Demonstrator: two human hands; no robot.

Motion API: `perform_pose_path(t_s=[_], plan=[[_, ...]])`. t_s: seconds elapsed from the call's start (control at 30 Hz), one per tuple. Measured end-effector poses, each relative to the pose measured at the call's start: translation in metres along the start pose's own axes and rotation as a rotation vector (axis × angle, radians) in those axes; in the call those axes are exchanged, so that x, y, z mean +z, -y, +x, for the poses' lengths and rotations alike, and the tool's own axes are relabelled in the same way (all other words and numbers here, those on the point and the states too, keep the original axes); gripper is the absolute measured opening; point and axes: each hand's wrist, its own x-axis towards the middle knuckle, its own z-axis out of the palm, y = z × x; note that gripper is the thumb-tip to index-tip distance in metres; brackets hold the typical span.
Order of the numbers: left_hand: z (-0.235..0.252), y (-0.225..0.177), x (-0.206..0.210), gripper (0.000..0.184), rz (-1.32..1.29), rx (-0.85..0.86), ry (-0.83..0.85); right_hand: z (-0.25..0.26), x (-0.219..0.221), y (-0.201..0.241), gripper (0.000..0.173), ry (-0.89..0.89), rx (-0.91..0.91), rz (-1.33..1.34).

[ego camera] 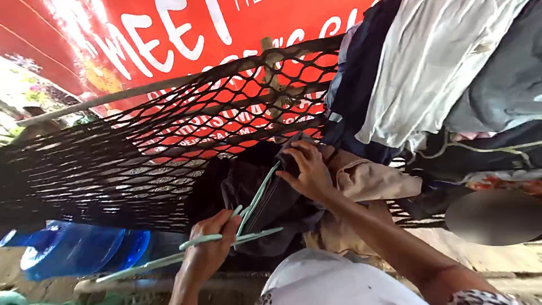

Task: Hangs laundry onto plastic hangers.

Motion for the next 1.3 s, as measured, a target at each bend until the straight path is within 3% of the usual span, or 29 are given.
perform_pose_path(t_s=[0.13, 0.23, 0.3, 0.4, 0.5, 0.63, 0.7, 0.8, 0.93, 1.17, 1.3], plan=[[0.005, -0.008, 0.011, 0.037, 0.117, -0.056, 0.091, 0.006, 0.005, 0.000, 0.019, 0.043, -0.064, -0.002], [0.011, -0.014, 0.018, 0.037, 0.191, -0.133, 0.171, 0.014, -0.001, 0.010, 0.018, 0.185, -0.125, 0.009], [0.011, -0.013, 0.016, 0.036, 0.182, -0.154, 0.186, 0.023, -0.013, 0.004, 0.021, 0.279, -0.015, -0.004], [0.008, -0.006, 0.012, 0.037, 0.115, -0.172, 0.168, 0.038, -0.029, -0.017, 0.021, 0.210, 0.130, -0.018], [0.007, -0.002, 0.017, 0.037, 0.081, -0.178, 0.190, 0.039, -0.029, -0.021, 0.016, 0.124, 0.161, -0.090], [0.004, 0.004, 0.022, 0.037, 0.099, -0.147, 0.016, 0.033, -0.024, -0.030, 0.014, 0.078, 0.161, -0.128], [0.006, 0.002, 0.023, 0.035, 0.138, -0.155, -0.087, 0.029, -0.020, -0.031, 0.016, 0.051, 0.079, -0.114], [0.009, -0.003, 0.026, 0.034, 0.196, -0.180, -0.114, 0.022, -0.013, -0.027, 0.018, 0.108, 0.028, -0.071], [0.005, 0.003, 0.022, 0.034, 0.040, -0.168, -0.005, 0.032, -0.025, -0.034, 0.017, 0.075, 0.254, 0.000], [-0.004, 0.011, 0.027, 0.035, 0.024, -0.099, 0.033, 0.022, -0.022, -0.050, 0.012, 0.126, 0.313, -0.083], [-0.013, 0.013, 0.032, 0.034, -0.012, -0.032, 0.002, 0.023, -0.029, -0.059, 0.010, 0.155, 0.596, 0.061]])
